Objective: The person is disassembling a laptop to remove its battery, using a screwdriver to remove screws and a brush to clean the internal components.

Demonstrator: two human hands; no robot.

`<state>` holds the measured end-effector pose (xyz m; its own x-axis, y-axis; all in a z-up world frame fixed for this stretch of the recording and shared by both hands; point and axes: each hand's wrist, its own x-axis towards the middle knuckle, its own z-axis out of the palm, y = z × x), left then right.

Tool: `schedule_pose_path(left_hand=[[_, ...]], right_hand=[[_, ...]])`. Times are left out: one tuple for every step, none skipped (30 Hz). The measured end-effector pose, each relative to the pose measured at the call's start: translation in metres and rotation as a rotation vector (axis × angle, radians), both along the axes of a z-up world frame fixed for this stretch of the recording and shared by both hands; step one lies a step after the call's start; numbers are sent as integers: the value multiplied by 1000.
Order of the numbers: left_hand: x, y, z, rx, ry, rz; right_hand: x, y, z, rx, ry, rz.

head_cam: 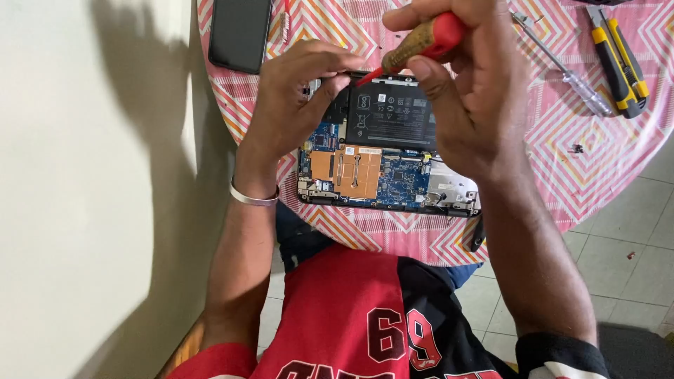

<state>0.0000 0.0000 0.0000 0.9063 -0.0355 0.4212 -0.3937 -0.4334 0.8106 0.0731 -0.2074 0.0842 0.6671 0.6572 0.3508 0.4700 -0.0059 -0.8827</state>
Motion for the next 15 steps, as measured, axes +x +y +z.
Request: schedule_pose_path(left_hand=[[3, -1, -4, -1, -1, 2], [5, -3, -8, -5, 9, 1], [7, -4, -12, -9, 23, 0], [8, -3, -18, -11, 25, 3], [10, -1, -23, -35, 37, -13], [13, 2, -28, -60, 50, -29], [13, 2, -28, -61, 50, -30], [13, 3, -28, -87, 70, -19], [14, 4, -28, -113, 88, -8], [13, 4, -29, -113, 86, -8], [13, 4, -31, -126, 101, -8], [12, 5, -32, -140, 115, -8], [12, 5, -32, -141, 118, -4], [12, 5, -33, -144, 115, -4], [12, 3, -34, -149, 111, -5]], right_hand=[[2, 1, -1, -1, -1, 2], [3, 3, -2, -38, -56, 11], [4, 4, -3, -77, -107, 20], [5, 5, -4, -78, -105, 23], [6, 6, -4, -72, -97, 29], [7, 8, -5, -66, -89, 36], [8, 9, -5, -67, -88, 35], [9, 10, -6, -74, -100, 52], [10, 11, -6, -80, -113, 70], [12, 10, -10, -80, -115, 70], [14, 10, -14, -71, -129, 86], [16, 11, -18, -61, -144, 102], [16, 12, -16, -62, -141, 106], [16, 13, -15, -72, -155, 102], [16, 14, -14, -84, -169, 97]])
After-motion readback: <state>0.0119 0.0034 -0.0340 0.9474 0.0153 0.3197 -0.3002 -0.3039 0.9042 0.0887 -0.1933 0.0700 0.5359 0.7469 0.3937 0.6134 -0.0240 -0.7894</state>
